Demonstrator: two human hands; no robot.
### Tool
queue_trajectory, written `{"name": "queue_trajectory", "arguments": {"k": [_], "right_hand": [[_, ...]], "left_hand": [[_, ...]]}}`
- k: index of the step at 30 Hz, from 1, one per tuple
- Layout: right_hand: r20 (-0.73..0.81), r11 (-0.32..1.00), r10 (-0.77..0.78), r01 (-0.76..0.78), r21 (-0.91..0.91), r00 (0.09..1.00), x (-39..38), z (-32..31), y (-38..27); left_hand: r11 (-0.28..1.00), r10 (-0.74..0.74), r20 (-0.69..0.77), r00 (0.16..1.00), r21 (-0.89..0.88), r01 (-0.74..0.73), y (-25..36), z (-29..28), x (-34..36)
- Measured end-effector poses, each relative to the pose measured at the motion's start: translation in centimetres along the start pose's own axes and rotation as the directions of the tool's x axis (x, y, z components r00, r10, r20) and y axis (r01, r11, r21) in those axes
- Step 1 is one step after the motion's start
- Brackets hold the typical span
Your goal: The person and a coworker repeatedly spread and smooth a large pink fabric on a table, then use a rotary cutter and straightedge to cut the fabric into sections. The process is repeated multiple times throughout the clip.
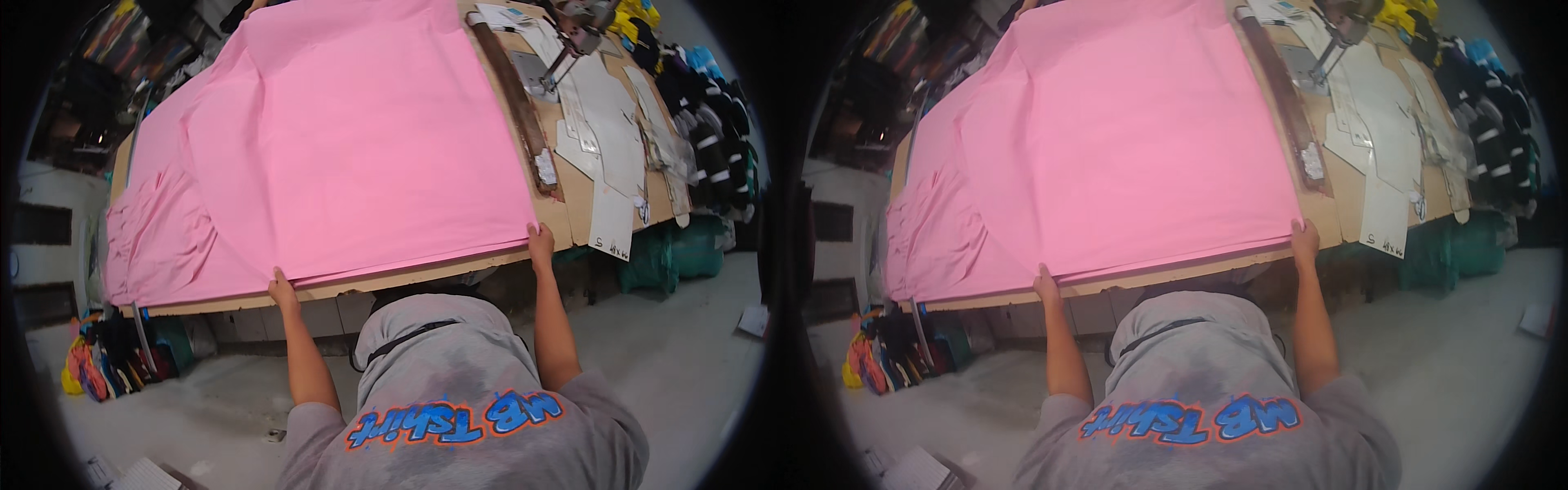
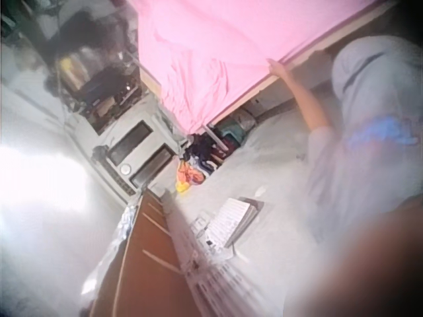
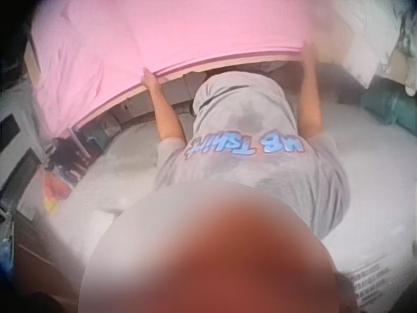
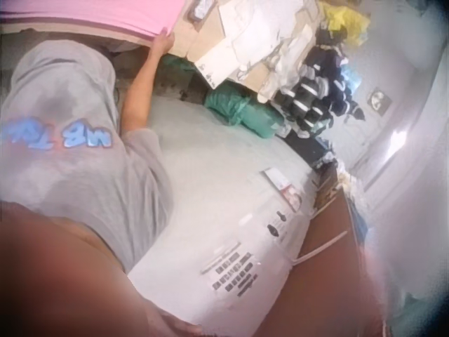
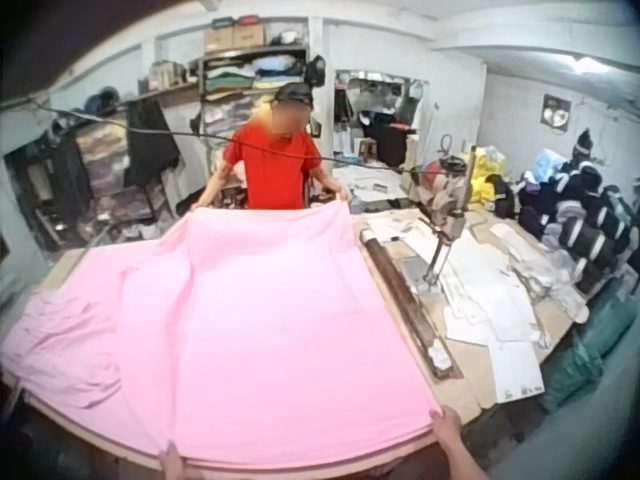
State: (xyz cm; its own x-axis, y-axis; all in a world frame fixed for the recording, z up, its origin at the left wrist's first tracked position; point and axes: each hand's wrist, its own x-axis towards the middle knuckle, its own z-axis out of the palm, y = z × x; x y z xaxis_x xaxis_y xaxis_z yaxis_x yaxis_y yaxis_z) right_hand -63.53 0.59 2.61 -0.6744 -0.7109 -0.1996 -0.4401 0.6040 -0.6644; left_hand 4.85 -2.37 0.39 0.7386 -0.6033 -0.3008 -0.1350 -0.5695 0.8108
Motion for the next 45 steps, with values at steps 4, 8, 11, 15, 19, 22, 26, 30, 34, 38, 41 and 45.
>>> {"name": "queue_trajectory", "arguments": {"k": [4, 8, 11, 15, 19, 22, 26, 30, 34, 38, 41, 45], "right_hand": [[-0.053, 0.993, -0.017, 0.023, 0.114, 0.998, -0.7, -1.4, -0.6], [0.002, 0.985, 0.016, -0.016, 0.174, 1.000, -0.6, -2.4, -1.1], [-0.005, 0.983, 0.018, -0.017, 0.184, 1.000, -0.5, -2.3, -1.2], [-0.020, 0.983, 0.047, -0.043, 0.178, 0.999, -0.9, -1.8, -0.6], [-0.015, 0.977, 0.054, -0.049, 0.209, 0.998, -1.4, -1.4, 0.9], [-0.033, 0.967, 0.070, -0.060, 0.247, 0.997, -1.8, -0.8, 1.3], [-0.059, 0.961, 0.016, 0.001, 0.276, 0.998, -1.7, -0.5, 1.9], [-0.074, 0.964, -0.077, 0.093, 0.250, 0.994, -0.9, -0.8, 2.0], [-0.009, 0.970, -0.058, 0.058, 0.238, 0.998, 0.0, -1.1, 1.3], [-0.002, 0.974, 0.008, -0.007, 0.225, 1.000, 0.0, -1.5, 1.9], [-0.016, 0.978, -0.009, 0.012, 0.209, 1.000, -0.2, -1.5, 2.6], [-0.014, 0.976, 0.009, -0.006, 0.218, 1.000, -1.0, -1.2, 2.6]], "left_hand": [[0.993, 0.059, 0.016, 0.998, -0.099, -0.057, 2.6, 0.4, -2.0], [0.980, 0.089, -0.004, 0.996, -0.179, -0.088, 3.5, 0.0, -2.9], [0.987, 0.082, 0.041, 0.996, -0.141, -0.075, 2.0, -0.8, -1.8], [0.993, -0.010, 0.079, 0.997, -0.115, 0.019, 1.1, -0.6, -2.1], [0.993, -0.030, 0.015, 0.999, -0.112, 0.031, 1.0, -0.4, -2.6], [0.991, -0.049, 0.017, 0.999, -0.128, 0.051, 0.5, -0.9, -2.4], [0.994, 0.015, 0.071, 0.997, -0.111, -0.008, 0.2, -1.5, -2.3], [0.991, 0.025, 0.091, 0.996, -0.137, -0.013, 1.7, -1.2, -3.5], [0.983, 0.045, 0.037, 0.998, -0.177, -0.038, 0.4, -1.6, -2.4], [0.985, 0.069, 0.011, 0.998, -0.161, -0.066, -0.4, -1.5, -2.0], [0.990, 0.085, -0.045, 0.995, -0.110, -0.089, -0.6, -1.4, -1.9], [0.989, 0.151, -0.102, 0.983, 0.025, -0.149, 0.1, -1.1, -2.7]]}}
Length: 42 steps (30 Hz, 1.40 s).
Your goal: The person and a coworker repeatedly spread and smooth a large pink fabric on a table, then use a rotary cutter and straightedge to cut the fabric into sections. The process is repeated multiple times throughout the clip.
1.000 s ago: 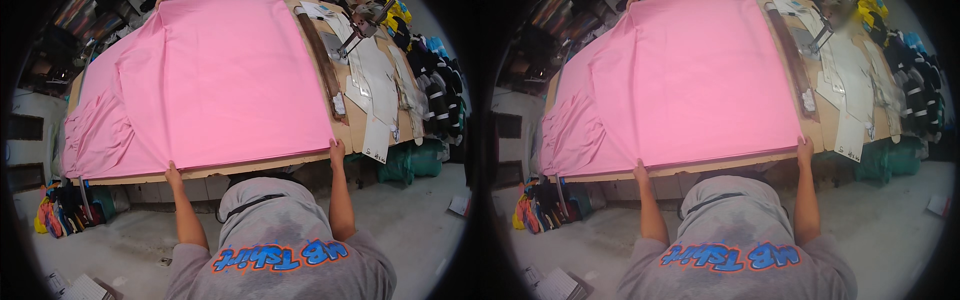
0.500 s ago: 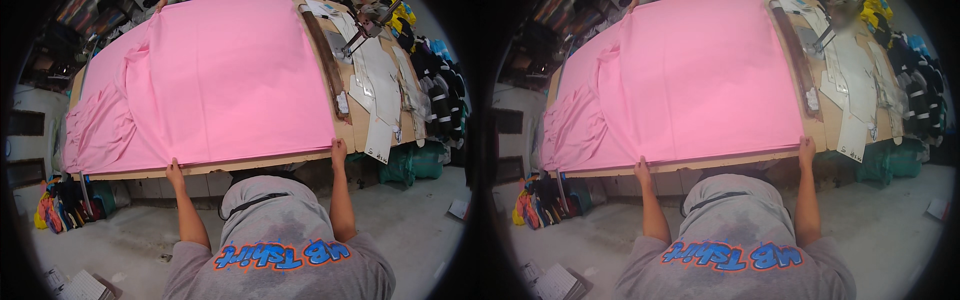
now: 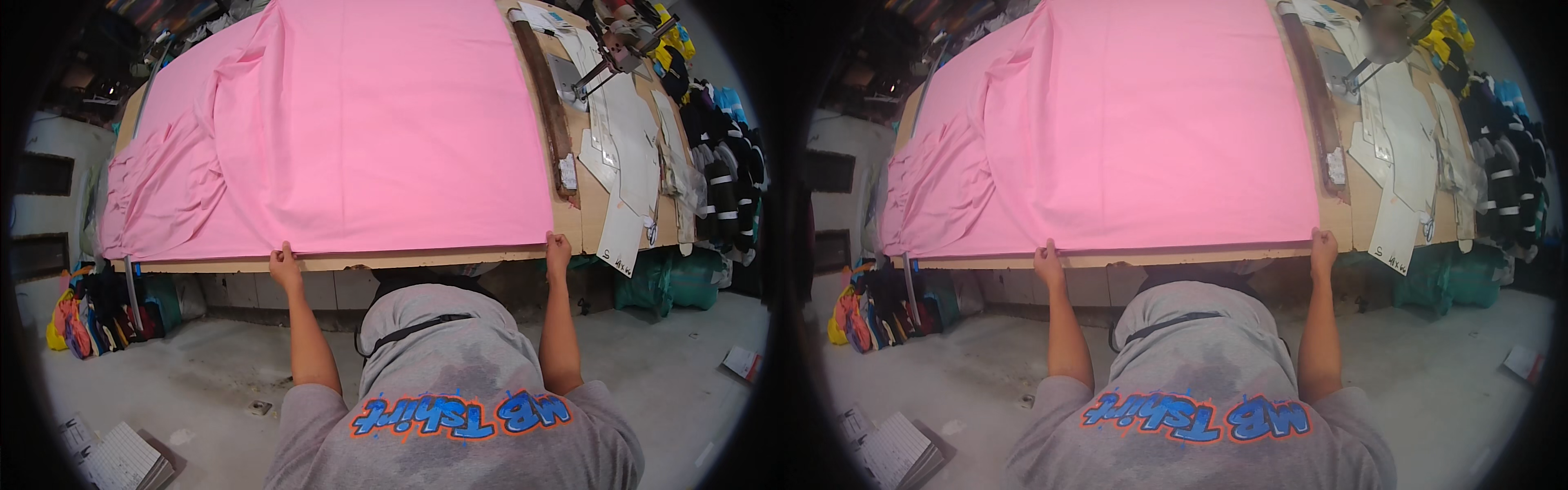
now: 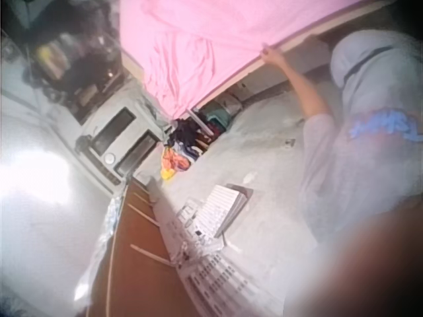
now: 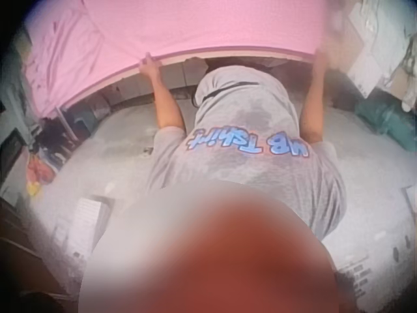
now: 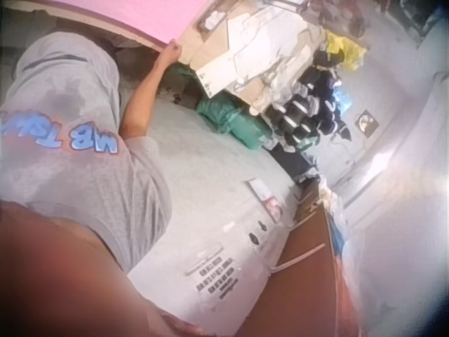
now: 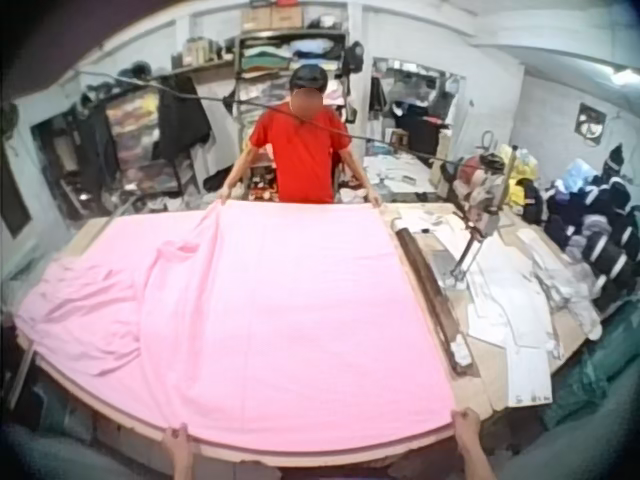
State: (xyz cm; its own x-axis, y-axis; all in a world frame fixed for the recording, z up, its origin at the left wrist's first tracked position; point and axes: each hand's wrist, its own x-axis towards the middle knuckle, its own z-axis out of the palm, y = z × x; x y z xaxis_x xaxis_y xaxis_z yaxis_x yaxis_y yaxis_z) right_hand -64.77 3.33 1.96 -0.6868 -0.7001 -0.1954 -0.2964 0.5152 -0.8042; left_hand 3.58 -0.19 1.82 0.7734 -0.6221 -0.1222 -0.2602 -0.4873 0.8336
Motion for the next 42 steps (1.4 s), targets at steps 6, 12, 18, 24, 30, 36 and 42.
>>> {"name": "queue_trajectory", "arguments": {"k": [6, 12, 18, 24, 30, 36, 42], "right_hand": [[0.046, 0.999, -0.041, 0.042, -0.007, 0.998, -0.4, 0.1, -0.4], [0.058, 0.998, -0.067, 0.067, 0.012, 0.996, -0.3, -0.5, -0.6], [0.080, 0.996, 0.025, -0.018, -0.088, 0.996, -0.1, -0.3, 0.7], [0.050, 0.983, -0.114, 0.120, -0.141, 0.992, 0.6, -1.0, 1.7], [-0.093, 0.864, -0.104, 0.044, -0.501, 0.990, -1.5, -0.1, -1.7], [-0.243, 0.830, -0.058, -0.089, -0.551, 0.968, -2.7, 0.8, -4.2], [0.249, 0.629, -0.639, 0.680, -0.377, 0.728, -4.3, 10.8, -9.9]], "left_hand": [[0.996, 0.049, 0.005, 0.999, -0.078, -0.048, -0.5, -0.1, 0.9], [0.958, 0.017, 0.000, 1.000, -0.286, -0.017, 1.5, 0.7, 0.6], [0.999, -0.031, -0.070, 0.997, -0.026, 0.029, -2.1, -0.4, 0.0], [0.998, 0.003, -0.041, 0.999, -0.070, -0.005, -2.2, -0.3, 0.5], [0.993, -0.103, -0.054, 0.993, -0.062, 0.100, -2.2, -0.3, 0.0], [0.991, 0.013, -0.423, 0.906, 0.126, 0.045, 0.0, 1.9, -3.2], [0.901, 0.424, 0.194, 0.885, 0.005, -0.433, 10.9, 11.0, -13.1]]}}
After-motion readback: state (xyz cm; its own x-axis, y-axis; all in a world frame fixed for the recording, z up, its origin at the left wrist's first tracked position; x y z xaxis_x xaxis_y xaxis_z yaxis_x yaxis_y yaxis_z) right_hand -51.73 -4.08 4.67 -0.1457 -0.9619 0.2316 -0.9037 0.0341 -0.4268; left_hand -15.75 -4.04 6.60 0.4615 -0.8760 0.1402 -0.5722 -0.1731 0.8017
